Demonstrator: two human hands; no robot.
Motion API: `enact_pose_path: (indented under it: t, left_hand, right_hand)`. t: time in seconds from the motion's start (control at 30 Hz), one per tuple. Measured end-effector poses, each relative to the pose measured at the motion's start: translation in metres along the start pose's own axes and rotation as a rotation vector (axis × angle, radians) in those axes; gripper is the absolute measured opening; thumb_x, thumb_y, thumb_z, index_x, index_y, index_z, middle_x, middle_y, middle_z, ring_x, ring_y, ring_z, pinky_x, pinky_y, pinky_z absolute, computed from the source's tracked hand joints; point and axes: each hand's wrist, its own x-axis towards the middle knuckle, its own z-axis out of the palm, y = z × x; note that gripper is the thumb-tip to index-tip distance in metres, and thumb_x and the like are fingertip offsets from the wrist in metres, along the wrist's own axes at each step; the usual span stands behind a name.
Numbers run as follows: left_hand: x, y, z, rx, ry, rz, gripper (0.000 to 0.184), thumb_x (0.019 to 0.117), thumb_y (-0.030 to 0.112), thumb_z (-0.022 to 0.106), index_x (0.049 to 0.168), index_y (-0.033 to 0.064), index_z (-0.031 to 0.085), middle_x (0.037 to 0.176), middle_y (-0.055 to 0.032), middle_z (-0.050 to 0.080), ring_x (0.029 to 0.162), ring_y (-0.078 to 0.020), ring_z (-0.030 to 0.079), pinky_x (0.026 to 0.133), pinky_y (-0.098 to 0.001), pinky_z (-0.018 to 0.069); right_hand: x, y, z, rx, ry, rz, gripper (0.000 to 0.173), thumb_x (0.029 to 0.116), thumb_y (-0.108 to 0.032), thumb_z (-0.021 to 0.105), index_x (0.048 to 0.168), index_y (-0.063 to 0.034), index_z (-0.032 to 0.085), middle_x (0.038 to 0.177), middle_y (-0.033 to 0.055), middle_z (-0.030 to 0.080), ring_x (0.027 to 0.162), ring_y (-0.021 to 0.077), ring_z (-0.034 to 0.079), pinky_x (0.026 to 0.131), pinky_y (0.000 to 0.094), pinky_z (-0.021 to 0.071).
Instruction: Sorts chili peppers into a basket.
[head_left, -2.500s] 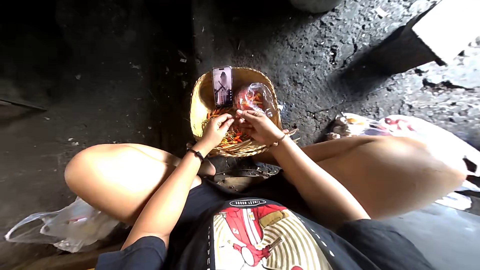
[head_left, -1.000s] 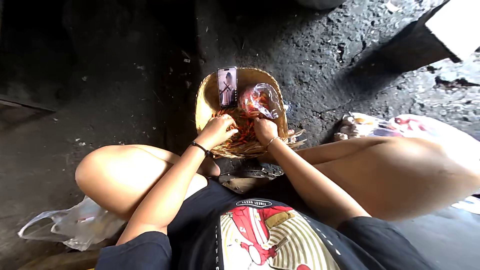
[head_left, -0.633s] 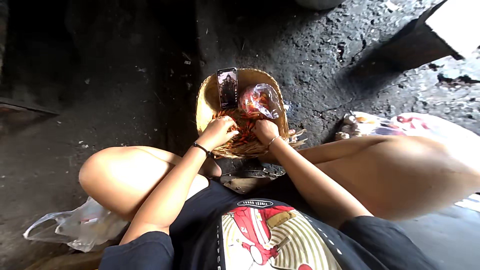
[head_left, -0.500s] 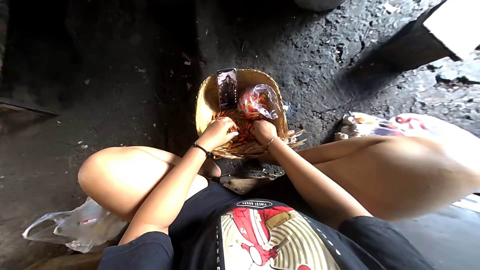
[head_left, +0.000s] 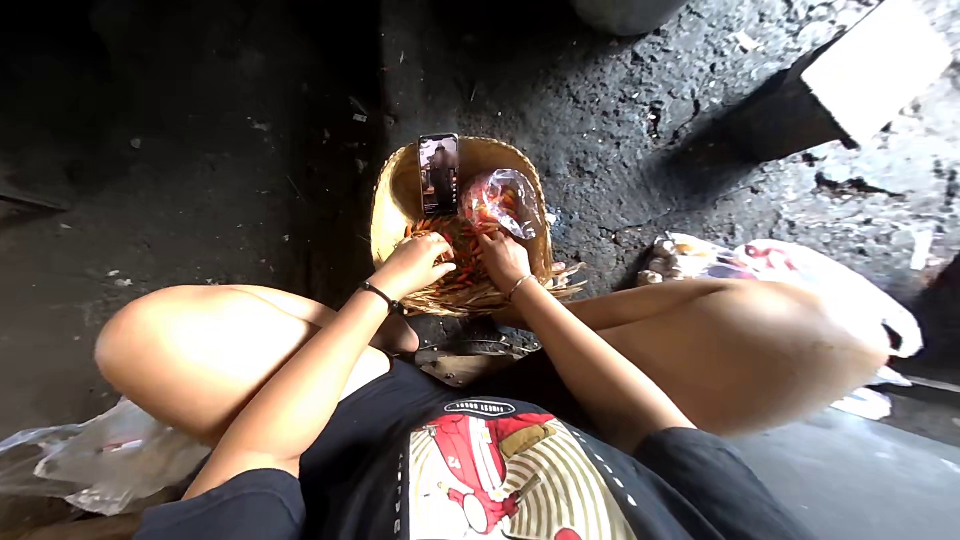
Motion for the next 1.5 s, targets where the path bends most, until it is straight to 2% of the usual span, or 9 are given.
enact_pose_path:
  t: [0.17,0.4,0.7,0.83,0.93,1.03,1.13,1.33,1.5]
  left_hand:
    - [0.0,0.003,-0.002,-0.013,-0.003,-0.008,0.029,0.1039,0.026,0.063,0.123,0.0057,0.072,0.135,-0.0142,0.065,0.128,-0.0312,0.06,0.111,-0.0558,0.0428]
    - [-0.001,-0.002,0.001,-0.019,0.008,0.003,0.029,0.1034,0.026,0.063,0.121,0.0049,0.072,0.133,-0.0153,0.066,0.126,-0.0324,0.062,0.107,-0.0551,0.0466]
    - [-0.001,-0.001,-0.003,0.014,-0.009,-0.057,0.031,0.104,0.029,0.062,0.123,0.0065,0.072,0.135,-0.0135,0.065,0.127,-0.0305,0.061,0.108,-0.056,0.0445]
    - [0.0,-0.005,-0.002,-0.051,0.073,-0.072,0.027,0.1051,0.022,0.06,0.12,0.0037,0.072,0.133,-0.0162,0.066,0.125,-0.0323,0.062,0.107,-0.054,0.047]
    - [0.0,-0.004,-0.004,-0.213,0.127,-0.092,0.028,0.106,0.018,0.057,0.124,0.0003,0.069,0.13,-0.0198,0.067,0.126,-0.0326,0.062,0.111,-0.0505,0.0457]
    - [0.001,0.005,-0.01,-0.434,0.099,-0.187,0.032,0.1067,0.022,0.058,0.129,0.0014,0.067,0.125,-0.0174,0.07,0.12,-0.0278,0.066,0.108,-0.0485,0.0479]
    - [0.002,0.007,-0.007,-0.572,0.118,-0.205,0.027,0.1048,0.013,0.058,0.124,-0.0032,0.068,0.113,-0.0195,0.071,0.104,-0.026,0.068,0.097,-0.047,0.0513]
    - [0.0,0.01,-0.008,-0.624,0.15,-0.158,0.024,0.1056,0.009,0.055,0.118,-0.0042,0.07,0.109,-0.0163,0.073,0.1,-0.0191,0.069,0.096,-0.0399,0.0527]
    - [-0.002,0.009,-0.005,-0.592,0.2,-0.096,0.024,0.1055,0.007,0.051,0.12,-0.0008,0.069,0.107,-0.0137,0.072,0.096,-0.0176,0.069,0.092,-0.0393,0.0548]
  right_hand:
    - [0.002,0.0,0.003,-0.012,-0.046,-0.01,0.03,0.1021,-0.009,0.056,0.13,0.0001,0.063,0.137,0.0272,0.057,0.119,0.0476,0.061,0.089,0.0626,0.0539]
    - [-0.001,-0.007,-0.01,0.003,-0.198,0.064,0.043,0.0975,-0.023,0.069,0.127,0.0069,0.059,0.128,0.028,0.063,0.118,0.0454,0.063,0.093,0.0624,0.0523]
    - [0.001,-0.003,-0.009,0.043,-0.228,0.051,0.032,0.0983,-0.021,0.066,0.12,0.0015,0.068,0.134,0.0255,0.059,0.12,0.0439,0.061,0.095,0.0637,0.0514]
    - [-0.003,0.0,-0.025,0.237,-0.128,-0.047,0.031,0.1004,-0.025,0.066,0.113,0.0033,0.069,0.123,0.0265,0.065,0.116,0.0435,0.063,0.098,0.0634,0.0502]
    - [-0.006,0.0,-0.034,0.553,-0.036,-0.168,0.031,0.102,-0.024,0.065,0.112,0.0045,0.07,0.116,0.0232,0.068,0.11,0.0359,0.066,0.1,0.0573,0.0498]
    - [-0.015,-0.012,-0.045,0.866,-0.063,-0.145,0.03,0.1046,-0.025,0.061,0.115,0.0024,0.066,0.105,0.0163,0.068,0.096,0.023,0.066,0.09,0.0445,0.0532]
    - [-0.023,-0.02,-0.047,1.097,-0.094,-0.151,0.024,0.1046,-0.021,0.06,0.116,-0.0007,0.066,0.101,0.01,0.068,0.089,0.0136,0.065,0.081,0.0333,0.0557]
    - [-0.027,-0.021,-0.046,1.199,-0.025,-0.121,0.022,0.1041,-0.022,0.06,0.108,-0.0021,0.067,0.087,0.0028,0.064,0.073,0.0067,0.058,0.067,0.0248,0.0486]
    - [-0.026,-0.022,-0.044,1.107,0.07,-0.145,0.026,0.1017,-0.027,0.066,0.102,-0.0014,0.065,0.081,0.0046,0.062,0.07,0.0085,0.058,0.067,0.0274,0.0502]
